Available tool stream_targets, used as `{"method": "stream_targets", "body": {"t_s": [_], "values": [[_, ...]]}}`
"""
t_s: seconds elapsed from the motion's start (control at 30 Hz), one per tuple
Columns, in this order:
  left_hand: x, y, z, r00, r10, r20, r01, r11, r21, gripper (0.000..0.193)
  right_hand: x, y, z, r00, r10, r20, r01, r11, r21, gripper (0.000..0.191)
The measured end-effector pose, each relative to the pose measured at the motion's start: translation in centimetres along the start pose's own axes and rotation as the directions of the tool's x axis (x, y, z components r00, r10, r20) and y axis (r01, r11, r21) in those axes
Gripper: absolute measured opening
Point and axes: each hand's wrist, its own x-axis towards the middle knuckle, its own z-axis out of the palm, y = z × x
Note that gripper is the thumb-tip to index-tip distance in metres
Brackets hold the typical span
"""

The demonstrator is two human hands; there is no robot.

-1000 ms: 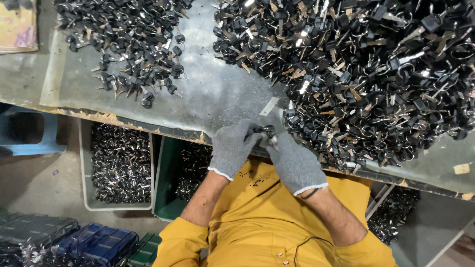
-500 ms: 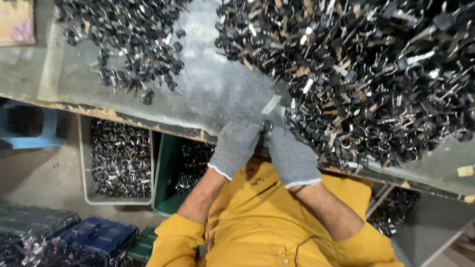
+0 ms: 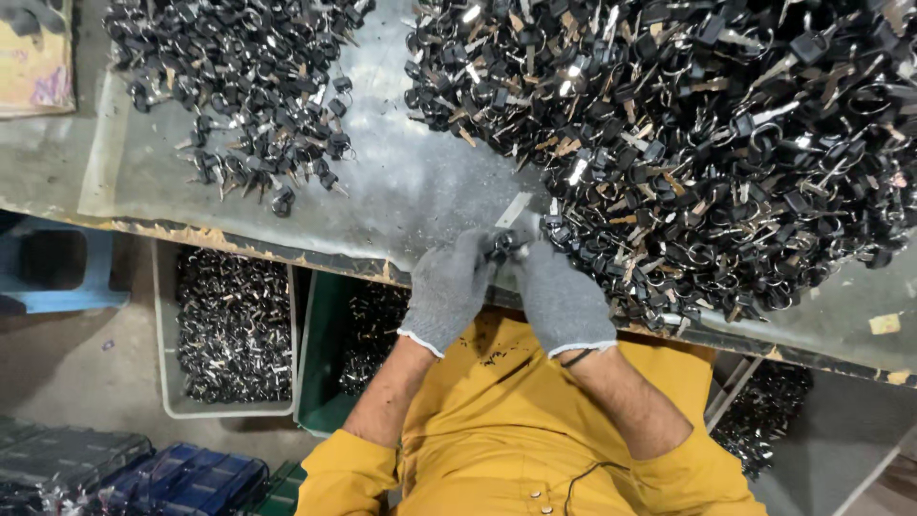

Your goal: The person, wearing gloves, picks small black metal parts one at a time from a large pile on a work table, briefly handles each part, and drops it into a bin below the table. The person repeats this sorting cycle continuously across the episode.

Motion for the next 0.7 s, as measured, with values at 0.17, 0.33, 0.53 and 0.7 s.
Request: {"method": "stream_targets", "body": {"t_s": [0.17, 0.33, 0.53, 0.7], "values": [[-0.1, -0.1, -0.1, 0.992, 0.092, -0.084, -0.097, 0.994, -0.055, 0.036, -0.3, 0.1, 1.1, 0.964, -0.254, -0.085, 0.231, 0.949, -0.215, 0.026], [-0.5, 0.1, 0.3, 0.989, 0.127, -0.081, -0.127, 0.992, 0.002, 0.037, 0.3, -0.7, 0.9, 0.988, -0.148, 0.047, 0.152, 0.982, -0.109, 0.029], [-1.3, 0.2, 0.5, 0.998, -0.007, -0.070, 0.005, 1.000, -0.025, 0.035, 1.2, -1.1, -2.1, 0.980, -0.132, 0.149, 0.107, 0.980, 0.166, 0.038], [-2.0, 0.2, 1.3, 0.990, 0.110, -0.088, -0.092, 0.978, 0.187, 0.008, -1.0, -0.9, -0.5, 0.994, -0.053, 0.095, 0.050, 0.998, 0.033, 0.045]]}}
